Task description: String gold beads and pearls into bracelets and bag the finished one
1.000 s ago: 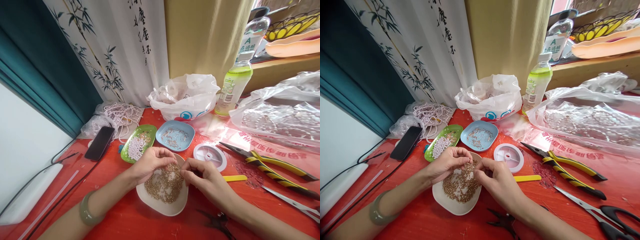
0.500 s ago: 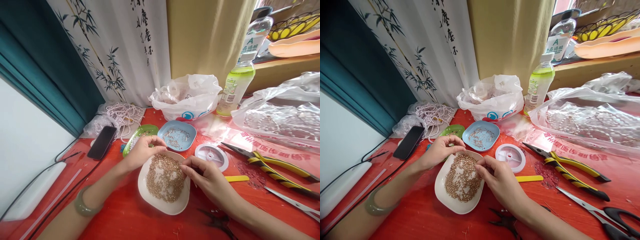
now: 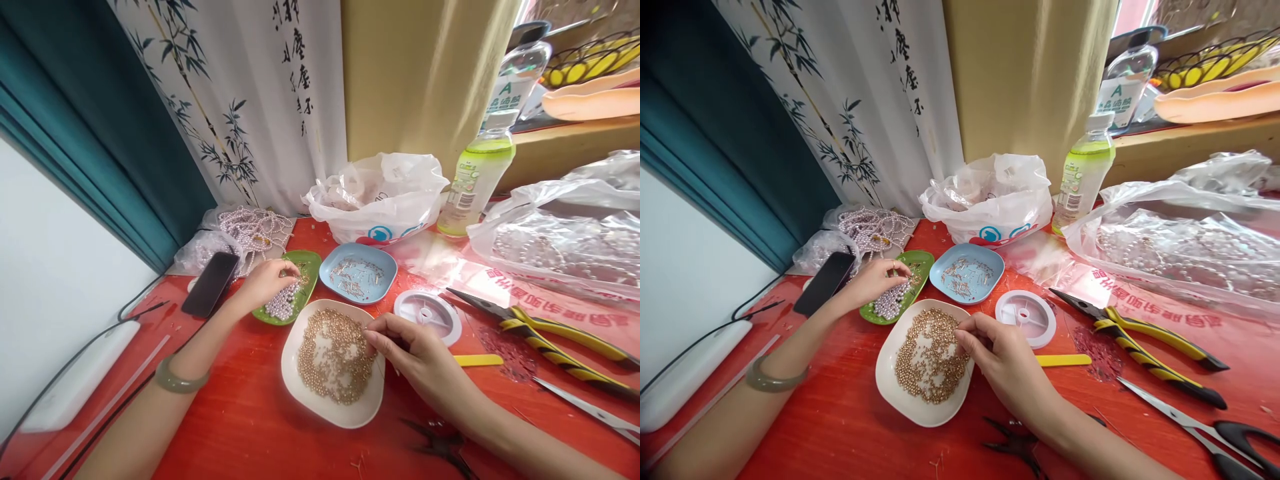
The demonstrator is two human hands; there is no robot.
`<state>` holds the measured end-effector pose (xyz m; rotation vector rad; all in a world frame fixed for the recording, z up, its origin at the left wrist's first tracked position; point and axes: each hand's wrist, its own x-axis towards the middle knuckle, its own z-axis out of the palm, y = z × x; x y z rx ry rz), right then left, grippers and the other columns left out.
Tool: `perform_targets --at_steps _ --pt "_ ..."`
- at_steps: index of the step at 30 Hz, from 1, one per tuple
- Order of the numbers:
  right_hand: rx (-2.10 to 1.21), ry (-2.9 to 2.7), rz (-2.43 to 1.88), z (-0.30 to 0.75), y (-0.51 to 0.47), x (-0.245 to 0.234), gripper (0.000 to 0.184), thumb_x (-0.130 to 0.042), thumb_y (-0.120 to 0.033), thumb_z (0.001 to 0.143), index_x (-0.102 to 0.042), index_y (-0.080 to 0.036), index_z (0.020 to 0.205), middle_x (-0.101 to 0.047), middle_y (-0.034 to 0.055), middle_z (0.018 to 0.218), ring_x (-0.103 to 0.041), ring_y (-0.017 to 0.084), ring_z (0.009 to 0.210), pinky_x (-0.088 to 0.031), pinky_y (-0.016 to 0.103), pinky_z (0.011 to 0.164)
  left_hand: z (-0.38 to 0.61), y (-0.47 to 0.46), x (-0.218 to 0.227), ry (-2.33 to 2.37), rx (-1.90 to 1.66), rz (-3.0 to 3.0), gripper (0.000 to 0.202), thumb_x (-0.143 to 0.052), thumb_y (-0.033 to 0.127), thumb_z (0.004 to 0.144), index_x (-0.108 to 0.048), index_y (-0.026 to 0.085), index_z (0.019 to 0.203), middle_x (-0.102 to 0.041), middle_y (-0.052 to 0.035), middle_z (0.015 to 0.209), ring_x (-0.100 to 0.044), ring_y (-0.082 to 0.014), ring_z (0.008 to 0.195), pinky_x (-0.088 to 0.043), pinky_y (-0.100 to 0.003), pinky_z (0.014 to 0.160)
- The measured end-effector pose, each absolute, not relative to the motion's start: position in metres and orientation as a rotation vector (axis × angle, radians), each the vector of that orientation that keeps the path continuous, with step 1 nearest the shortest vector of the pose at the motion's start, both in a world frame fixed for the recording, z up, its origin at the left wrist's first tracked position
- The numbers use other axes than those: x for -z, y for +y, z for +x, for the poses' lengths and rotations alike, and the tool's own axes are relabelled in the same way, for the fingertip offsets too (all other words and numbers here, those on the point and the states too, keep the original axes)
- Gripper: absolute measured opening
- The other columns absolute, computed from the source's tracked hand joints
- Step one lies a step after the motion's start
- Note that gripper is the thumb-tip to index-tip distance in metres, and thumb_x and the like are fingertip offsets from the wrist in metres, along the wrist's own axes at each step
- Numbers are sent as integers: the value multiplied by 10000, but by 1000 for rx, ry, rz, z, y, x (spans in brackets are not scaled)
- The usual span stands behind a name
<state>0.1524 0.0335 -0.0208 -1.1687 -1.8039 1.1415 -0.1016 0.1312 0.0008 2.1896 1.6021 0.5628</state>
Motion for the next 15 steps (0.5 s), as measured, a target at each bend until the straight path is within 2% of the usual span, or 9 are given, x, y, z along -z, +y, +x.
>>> perform_targets --at_steps 9,15 --pt "-1141 -1796 -1152 152 33 20 185 -454 -288 824 -553 -182 709 -589 -1 623 -528 112 579 -402 227 545 -101 133 9 1600 -647 2116 86 -583 229 635 -663 198 642 -652 -70 786 -513 -226 803 -330 -349 752" --pt "-1177 -1778 -1153 153 32 20 203 -453 -304 823 -561 -172 712 -605 8 639 -545 121 595 -407 239 564 -81 119 -10 1438 -762 1881 128 -588 267 681 -649 171 740 -649 -60 782 -537 -158 718 -379 -285 659"
